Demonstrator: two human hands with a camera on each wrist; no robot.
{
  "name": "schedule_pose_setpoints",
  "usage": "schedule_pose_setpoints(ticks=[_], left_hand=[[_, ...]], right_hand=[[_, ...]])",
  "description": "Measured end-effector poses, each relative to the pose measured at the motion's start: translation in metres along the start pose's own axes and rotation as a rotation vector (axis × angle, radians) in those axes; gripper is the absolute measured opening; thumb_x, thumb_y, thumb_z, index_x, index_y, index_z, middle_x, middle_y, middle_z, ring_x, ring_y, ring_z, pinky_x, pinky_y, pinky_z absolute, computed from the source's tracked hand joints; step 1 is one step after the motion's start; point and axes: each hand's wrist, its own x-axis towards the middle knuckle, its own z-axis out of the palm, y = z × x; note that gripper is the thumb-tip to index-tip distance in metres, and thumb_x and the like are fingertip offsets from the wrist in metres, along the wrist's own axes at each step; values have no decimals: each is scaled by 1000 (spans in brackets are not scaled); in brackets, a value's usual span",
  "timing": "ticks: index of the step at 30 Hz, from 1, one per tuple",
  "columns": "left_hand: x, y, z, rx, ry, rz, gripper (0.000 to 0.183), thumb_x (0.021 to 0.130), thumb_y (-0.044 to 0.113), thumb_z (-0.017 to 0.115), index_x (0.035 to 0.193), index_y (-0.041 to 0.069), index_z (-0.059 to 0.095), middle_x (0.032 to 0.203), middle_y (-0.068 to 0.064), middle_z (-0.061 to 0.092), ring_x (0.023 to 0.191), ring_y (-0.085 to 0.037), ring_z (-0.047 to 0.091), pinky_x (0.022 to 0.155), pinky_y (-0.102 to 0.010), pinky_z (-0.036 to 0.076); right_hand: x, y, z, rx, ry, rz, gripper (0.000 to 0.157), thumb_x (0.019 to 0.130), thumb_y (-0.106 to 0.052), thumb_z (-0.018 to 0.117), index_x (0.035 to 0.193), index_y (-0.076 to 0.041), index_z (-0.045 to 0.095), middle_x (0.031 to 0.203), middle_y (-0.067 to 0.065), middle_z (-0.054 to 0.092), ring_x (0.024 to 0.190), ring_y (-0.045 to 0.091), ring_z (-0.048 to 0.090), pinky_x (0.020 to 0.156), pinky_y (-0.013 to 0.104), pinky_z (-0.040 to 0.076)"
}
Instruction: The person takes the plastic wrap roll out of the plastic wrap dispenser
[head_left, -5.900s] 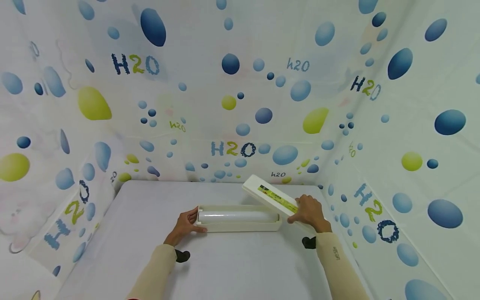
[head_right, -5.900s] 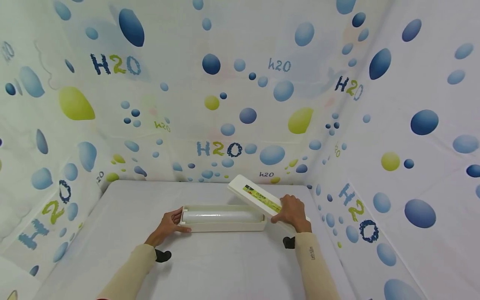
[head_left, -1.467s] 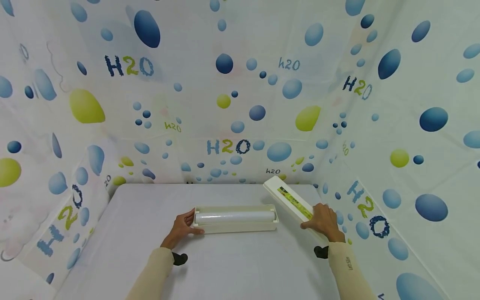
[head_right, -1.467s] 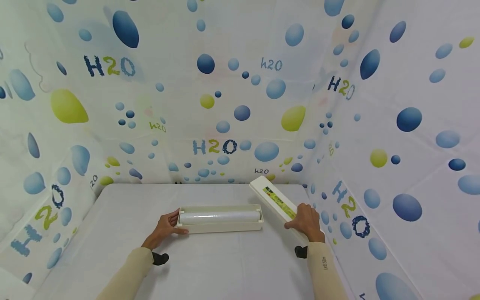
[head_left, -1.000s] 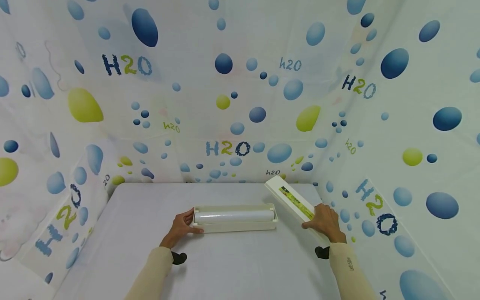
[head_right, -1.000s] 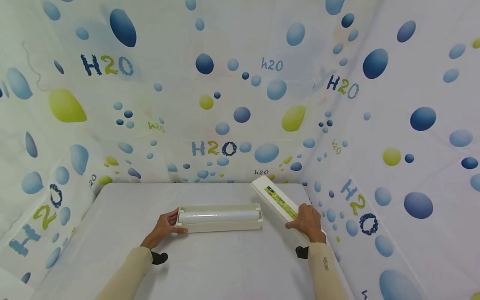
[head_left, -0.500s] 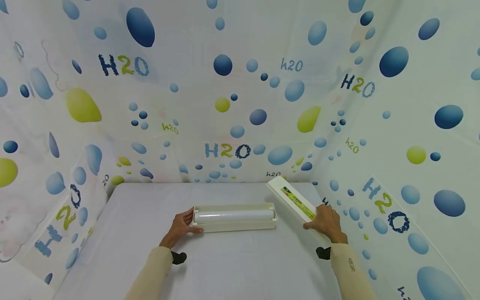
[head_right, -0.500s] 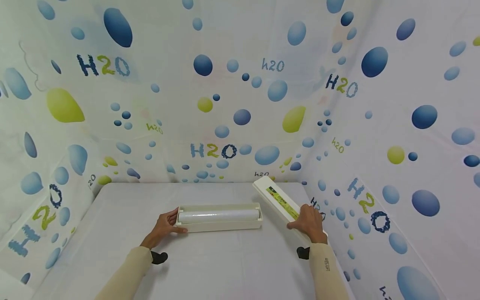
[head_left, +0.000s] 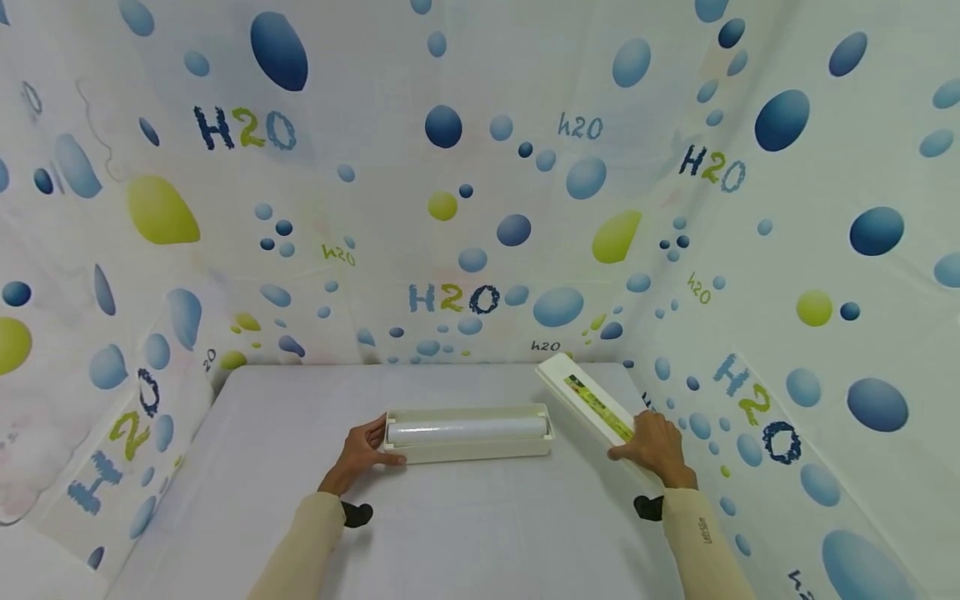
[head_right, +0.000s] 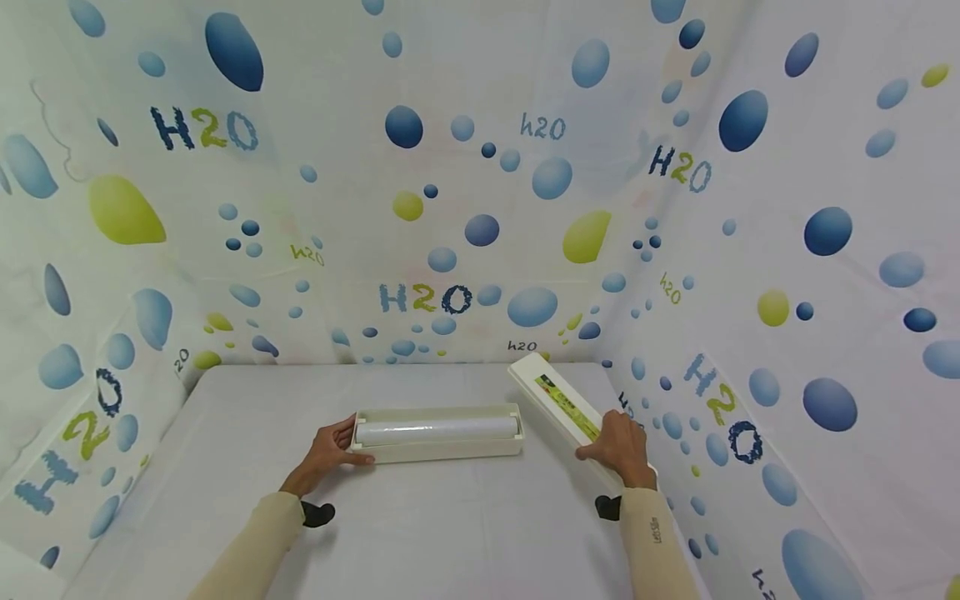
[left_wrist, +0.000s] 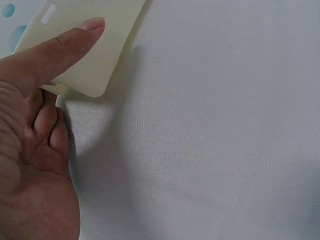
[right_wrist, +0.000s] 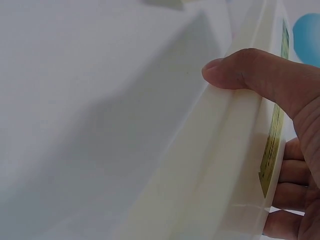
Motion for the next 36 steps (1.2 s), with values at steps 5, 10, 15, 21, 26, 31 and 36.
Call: schedule_pose_setpoints(ticks=[5,10,15,21,26,31,36], left_hand=[[0,-3,-1,-6,3,-4,111,80,0,96,170,-2,30,174,-22,35,161,-43,39,129,-47,37],[1,-3,-1,-15,1,-6,112,79,-1,96,169,-3,29,174,-21,34,161,-42,39,129,-46,37],[1,-2,-1,-14,1,-12,112,79,0,96,170,-3,29,175,-20,32,162,-41,38,130,-45,36],[1,-3,-1,-6,13,-27,112,79,1,97,169,-3,30,175,-21,33,162,-43,37,130,-47,36],[1,-2,0,1,6,-22,113,78,-1,96,169,-5,29,175,-23,32,161,-45,36,130,-48,35],[1,-1,0,0,2,-12,113,79,-1,96,169,-4,29,175,-24,32,161,-46,37,131,-49,36],[0,-1,-1,-1,1,-8,112,78,-2,96,168,-6,29,174,-25,33,160,-47,38,130,-50,36]], right_hand=[[-2,-1,2,2,-12,24,63,68,-36,102,100,9,70,77,11,67,64,23,61,51,31,50],[-3,-1,2,8,-9,25,63,69,-36,101,99,9,69,76,12,67,63,23,61,51,32,51],[-3,0,2,23,-14,31,62,69,-35,100,100,9,69,75,11,66,63,24,61,51,32,52],[-6,2,6,19,-14,22,61,68,-36,100,97,8,69,73,10,65,63,22,60,51,31,50],[-7,4,7,6,-14,19,60,68,-37,100,96,6,68,72,9,64,62,22,59,51,29,47],[-8,5,7,12,-7,11,60,67,-36,100,95,7,68,71,9,64,62,21,59,50,30,47],[-8,6,8,11,-9,17,61,67,-38,100,96,6,68,72,9,64,62,21,59,51,29,46]])
